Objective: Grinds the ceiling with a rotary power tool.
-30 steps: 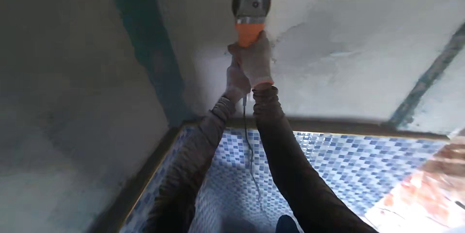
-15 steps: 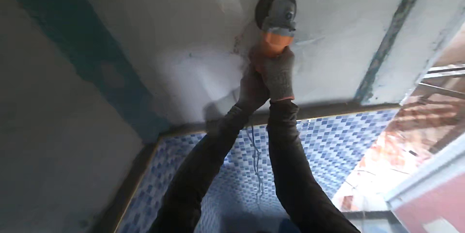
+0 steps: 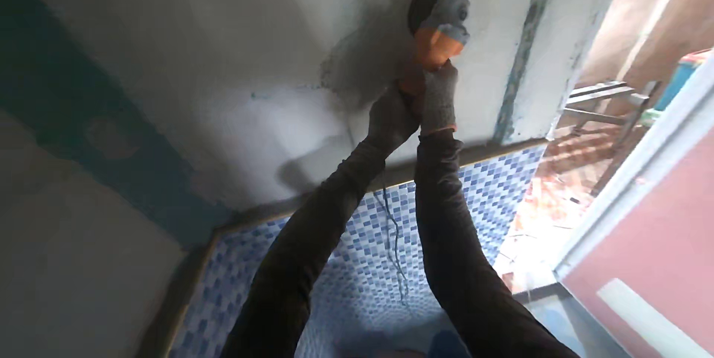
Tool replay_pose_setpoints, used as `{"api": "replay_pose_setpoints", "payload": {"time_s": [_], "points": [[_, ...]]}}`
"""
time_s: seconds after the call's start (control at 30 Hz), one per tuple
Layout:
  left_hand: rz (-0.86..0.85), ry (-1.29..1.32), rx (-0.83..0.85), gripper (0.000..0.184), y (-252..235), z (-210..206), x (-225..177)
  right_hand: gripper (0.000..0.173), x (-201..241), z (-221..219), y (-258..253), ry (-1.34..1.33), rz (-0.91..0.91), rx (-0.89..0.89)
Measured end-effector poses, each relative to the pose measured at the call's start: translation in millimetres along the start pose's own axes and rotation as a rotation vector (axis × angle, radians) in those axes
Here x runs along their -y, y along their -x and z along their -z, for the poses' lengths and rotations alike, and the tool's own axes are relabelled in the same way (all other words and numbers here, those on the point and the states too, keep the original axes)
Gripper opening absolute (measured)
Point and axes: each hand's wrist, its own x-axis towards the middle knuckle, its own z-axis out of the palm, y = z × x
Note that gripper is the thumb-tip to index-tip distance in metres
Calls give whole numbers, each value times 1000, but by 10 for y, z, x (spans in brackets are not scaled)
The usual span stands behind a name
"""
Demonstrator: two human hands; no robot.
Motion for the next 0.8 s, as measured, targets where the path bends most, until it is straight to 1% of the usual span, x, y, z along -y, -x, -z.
{"api": "replay_pose_setpoints", "payload": {"time_s": [0.07, 0.1, 0.13, 0.17, 0.2, 0.23, 0.3, 0.37, 0.47, 0.5, 0.6, 0.67, 0.73, 0.8], "points": [[44, 45, -36, 54, 111, 113, 43, 52, 196, -121, -5, 40, 25, 81], [92, 52, 2, 53, 254, 220, 69, 59, 302, -192, 4, 61, 38, 136], [167, 27, 78, 51, 418, 373, 40, 65, 415, -263, 17, 99, 46, 196], [218, -21, 132, 46, 523, 473, 14, 67, 497, -339, 20, 125, 67, 248], [227, -79, 154, 43, 588, 532, 4, 69, 541, -414, 14, 145, 90, 294], [205, -114, 140, 41, 628, 560, 14, 71, 550, -474, 9, 154, 117, 328], [149, -79, 78, 47, 682, 589, 31, 70, 490, -517, 25, 140, 143, 335], [115, 0, 60, 53, 678, 507, 92, 69, 382, -429, 108, 96, 82, 283], [-2, -3, -61, 62, 344, 91, 230, 54, 91, -216, 282, 0, -7, 105], [-19, -11, -44, 62, 312, -28, 241, 50, -20, -94, 374, -22, -38, 55], [-13, -25, 149, 61, 390, -352, 236, 50, -345, 334, 723, -43, -190, -9], [-11, -42, 232, 61, 396, -510, 171, 52, -441, 479, 718, -65, -244, -54], [-41, -54, 256, 60, 380, -574, 48, 57, -446, 583, 660, -88, -276, -94], [-70, -19, 258, 63, 369, -585, -44, 55, -502, 650, 522, -131, -267, -127]]}}
